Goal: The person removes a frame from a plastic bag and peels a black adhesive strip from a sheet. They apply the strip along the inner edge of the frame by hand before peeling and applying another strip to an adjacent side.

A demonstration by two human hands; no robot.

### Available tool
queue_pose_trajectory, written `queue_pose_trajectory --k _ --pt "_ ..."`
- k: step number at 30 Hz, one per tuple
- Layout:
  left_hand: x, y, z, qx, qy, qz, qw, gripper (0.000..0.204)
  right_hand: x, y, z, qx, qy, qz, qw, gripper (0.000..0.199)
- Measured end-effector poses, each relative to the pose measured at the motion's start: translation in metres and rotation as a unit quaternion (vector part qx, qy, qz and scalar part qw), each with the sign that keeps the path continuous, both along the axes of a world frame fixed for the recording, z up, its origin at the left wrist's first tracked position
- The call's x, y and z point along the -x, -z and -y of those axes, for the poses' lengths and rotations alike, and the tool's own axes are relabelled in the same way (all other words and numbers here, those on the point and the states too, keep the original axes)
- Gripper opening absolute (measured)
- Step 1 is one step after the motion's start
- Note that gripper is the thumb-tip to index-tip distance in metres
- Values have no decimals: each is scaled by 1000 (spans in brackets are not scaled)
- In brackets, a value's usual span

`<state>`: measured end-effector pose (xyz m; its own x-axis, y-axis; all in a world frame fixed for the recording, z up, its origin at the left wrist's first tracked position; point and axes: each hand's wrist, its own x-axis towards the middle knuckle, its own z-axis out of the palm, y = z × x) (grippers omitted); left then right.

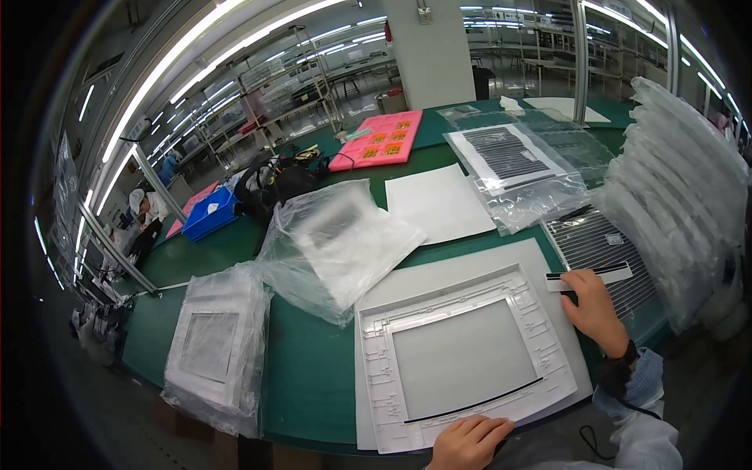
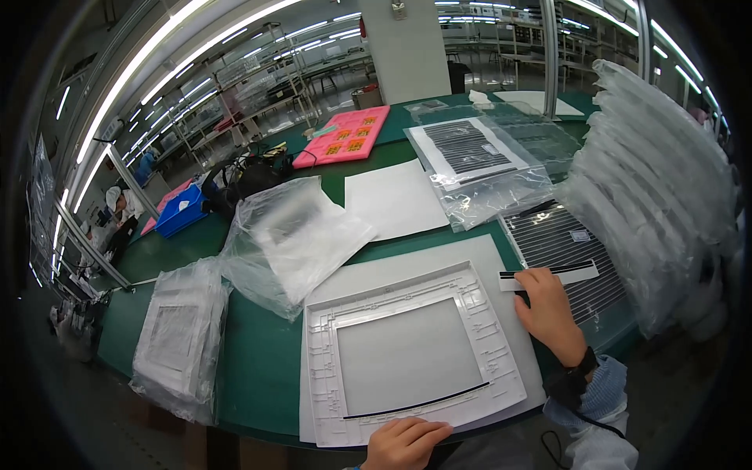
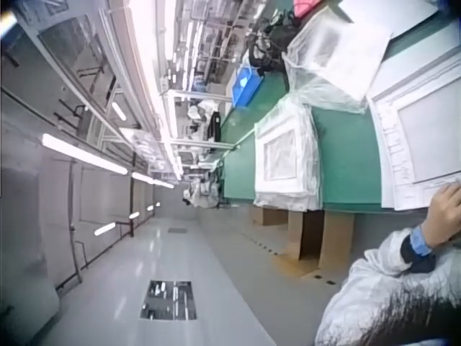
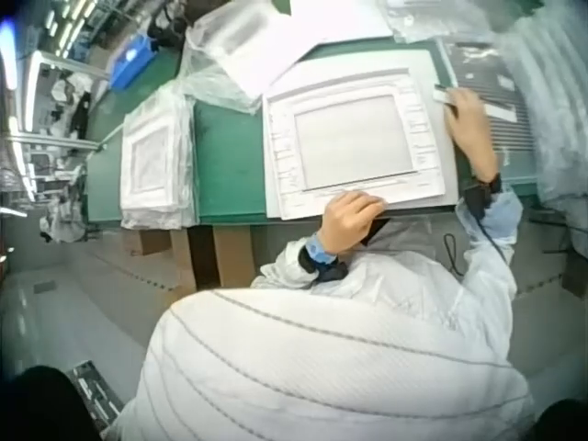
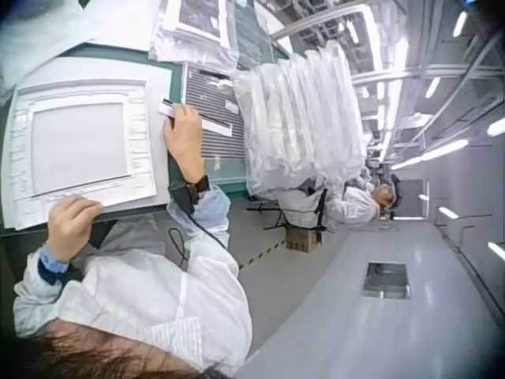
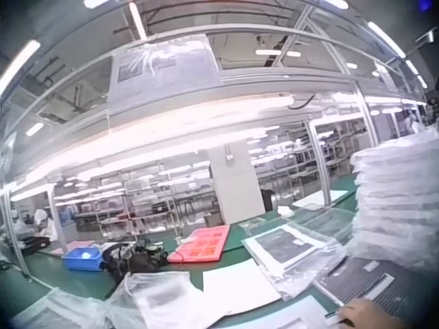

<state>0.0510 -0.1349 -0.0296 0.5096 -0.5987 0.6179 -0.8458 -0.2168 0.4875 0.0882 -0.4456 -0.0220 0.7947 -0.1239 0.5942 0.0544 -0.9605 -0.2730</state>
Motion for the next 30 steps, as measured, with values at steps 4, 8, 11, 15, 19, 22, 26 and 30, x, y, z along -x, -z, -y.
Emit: queue_pose_trajectory --k 4,8,11,15,19,22,26,30 --pt "0 -17 3 32 26 -28 999 20 28 -28 -25 -163 40 -141 976 17" --pt "-11 -36 -44 67 -149 -62 985 24 59 -32 -40 -184 28 -255 949 25" --pt "-12 -44 -83 86 -317 -122 937 7 61 -23 -36 -188 27 -271 944 28" --pt "15 -23 -116 70 -209 -422 880 18 57 -7 -31 -150 21 -212 965 25" --pt "39 0 -93 35 -7 -586 810 35 70 -56 -60 -374 50 -175 909 25" --pt "45 22 -77 95 64 -650 751 44 100 -56 -73 -586 -58 -83 804 52" --pt "41 23 -68 179 163 -647 723 54 144 -41 -96 -671 -107 -55 732 47" --pt "32 0 -55 273 93 -612 737 47 160 -19 -118 -639 -146 -31 754 37"
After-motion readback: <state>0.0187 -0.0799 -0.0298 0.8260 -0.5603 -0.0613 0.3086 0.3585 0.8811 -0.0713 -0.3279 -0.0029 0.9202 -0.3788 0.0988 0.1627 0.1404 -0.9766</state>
